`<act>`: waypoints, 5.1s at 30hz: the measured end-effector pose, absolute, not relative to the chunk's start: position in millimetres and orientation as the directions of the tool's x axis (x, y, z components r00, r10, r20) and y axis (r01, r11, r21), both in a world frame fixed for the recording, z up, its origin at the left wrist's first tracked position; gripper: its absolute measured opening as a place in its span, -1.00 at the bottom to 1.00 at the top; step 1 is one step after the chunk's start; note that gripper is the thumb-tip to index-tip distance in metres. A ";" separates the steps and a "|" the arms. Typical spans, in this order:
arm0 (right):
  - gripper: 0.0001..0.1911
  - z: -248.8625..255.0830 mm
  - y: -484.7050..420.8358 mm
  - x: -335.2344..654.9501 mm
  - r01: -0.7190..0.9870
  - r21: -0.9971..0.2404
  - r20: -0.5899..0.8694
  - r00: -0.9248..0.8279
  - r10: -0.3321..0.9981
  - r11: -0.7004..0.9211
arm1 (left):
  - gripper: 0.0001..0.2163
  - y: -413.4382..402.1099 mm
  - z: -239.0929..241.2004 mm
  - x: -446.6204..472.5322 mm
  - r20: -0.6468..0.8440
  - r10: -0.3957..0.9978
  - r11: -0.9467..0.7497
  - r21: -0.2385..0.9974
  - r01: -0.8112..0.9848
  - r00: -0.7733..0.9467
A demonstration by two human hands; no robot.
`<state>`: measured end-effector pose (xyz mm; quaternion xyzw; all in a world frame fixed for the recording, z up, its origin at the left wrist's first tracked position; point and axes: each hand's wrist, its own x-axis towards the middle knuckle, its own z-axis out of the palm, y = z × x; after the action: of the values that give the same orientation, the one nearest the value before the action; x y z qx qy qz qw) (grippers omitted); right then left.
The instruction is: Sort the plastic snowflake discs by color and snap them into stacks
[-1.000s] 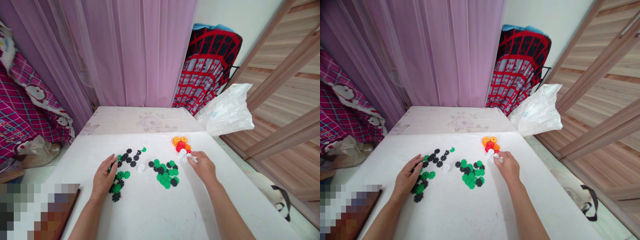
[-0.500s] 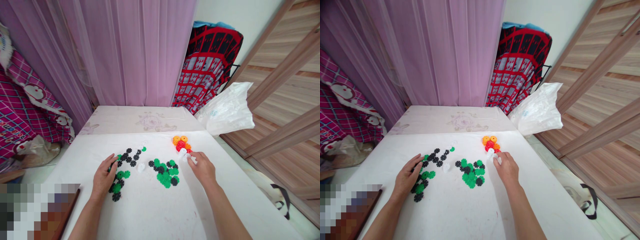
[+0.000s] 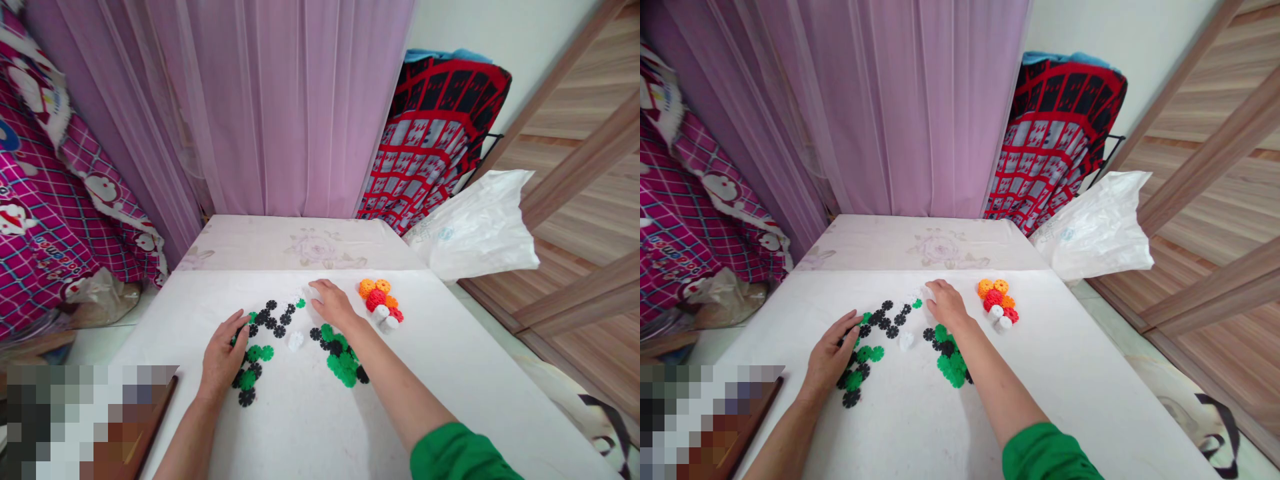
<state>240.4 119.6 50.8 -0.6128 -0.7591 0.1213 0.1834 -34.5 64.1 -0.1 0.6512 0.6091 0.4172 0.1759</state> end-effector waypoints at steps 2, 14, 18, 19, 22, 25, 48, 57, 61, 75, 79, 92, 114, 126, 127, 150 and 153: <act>-0.48 47.9 137.8 225.4 0.872 -0.359 0.102 -0.316 0.943 0.331 | -0.68 64.2 -0.5 -34.5 0.328 0.940 -0.197 0.740 0.643 -0.090; -0.63 11.7 107.0 235.5 0.766 -0.411 0.210 -0.448 0.869 0.494 | -0.69 63.6 0.6 -33.0 0.331 0.940 -0.204 0.727 0.656 -0.075; -0.58 10.6 91.8 257.1 0.770 -0.515 0.240 -0.294 0.925 0.378 | -0.69 63.9 -1.4 -32.5 0.342 0.936 -0.206 0.719 0.664 -0.080; -0.57 12.6 91.3 262.9 0.780 -0.538 0.237 -0.226 0.945 0.321 | -0.69 64.0 -2.0 -32.5 0.345 0.935 -0.206 0.717 0.666 -0.083; -0.56 21.8 93.3 276.6 0.807 -0.555 0.164 -0.135 0.977 0.204 | -0.69 64.7 -2.9 -33.1 0.347 0.934 -0.204 0.714 0.670 -0.085; -0.55 31.0 94.4 279.2 0.835 -0.504 0.081 -0.207 0.975 0.219 | -0.68 65.7 -3.2 -34.0 0.351 0.933 -0.213 0.712 0.669 -0.077; -0.77 37.3 49.5 278.3 0.821 -0.569 0.242 0.121 0.963 0.040 | -0.66 65.1 -1.2 -34.9 0.347 0.935 -0.219 0.723 0.656 -0.071; -0.72 54.1 10.9 377.5 0.871 -0.388 0.216 0.402 0.890 -0.300 | -0.66 69.0 -8.6 -38.9 0.357 0.932 -0.231 0.714 0.661 -0.061; -0.72 52.8 12.3 381.7 0.885 -0.341 0.161 0.386 0.908 -0.316 | -0.65 69.3 -9.6 -39.6 0.336 0.939 -0.204 0.718 0.666 -0.075; -0.67 59.2 16.0 368.0 0.896 -0.249 0.082 0.398 0.914 -0.368 | -0.65 67.6 -5.7 -39.0 0.330 0.942 -0.203 0.715 0.669 -0.067; -0.68 61.5 18.1 362.6 0.896 -0.210 0.080 0.416 0.906 -0.392 | -0.65 67.2 -6.1 -38.6 0.342 0.937 -0.212 0.715 0.666 -0.069; -0.75 64.7 19.0 359.2 0.901 -0.254 0.167 0.400 0.901 -0.353 | -0.66 66.6 -6.9 -37.7 0.335 0.939 -0.203 0.722 0.661 -0.077; -0.75 55.9 86.2 242.0 0.944 -0.314 -0.063 -0.129 0.990 0.103 | -0.68 66.6 -4.7 -35.7 0.330 0.940 -0.198 0.732 0.652 -0.085; -0.75 69.8 7.6 351.6 0.883 -0.388 0.203 0.360 0.910 -0.263 | -0.67 67.2 -3.1 -36.4 0.352 0.934 -0.227 0.708 0.669 -0.056; -0.75 70.7 8.4 360.8 0.878 -0.377 0.196 0.387 0.901 -0.295 | -0.68 67.3 -3.1 -36.5 0.352 0.935 -0.227 0.709 0.668 -0.056; -0.71 69.9 16.2 378.8 0.902 -0.244 0.086 0.387 0.918 -0.357 | -0.66 67.4 -5.5 -36.6 0.350 0.933 -0.208 0.714 0.668 -0.084; -0.76 74.3 16.0 368.5 0.904 -0.309 0.171 0.358 0.918 -0.295 | -0.66 67.4 -5.5 -36.6 0.335 0.939 -0.197 0.715 0.670 -0.081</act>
<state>368.5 16.0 74.3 -0.8044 -0.5663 0.0194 0.1784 -36.6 67.4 -5.5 0.6577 0.6117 0.4076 0.1647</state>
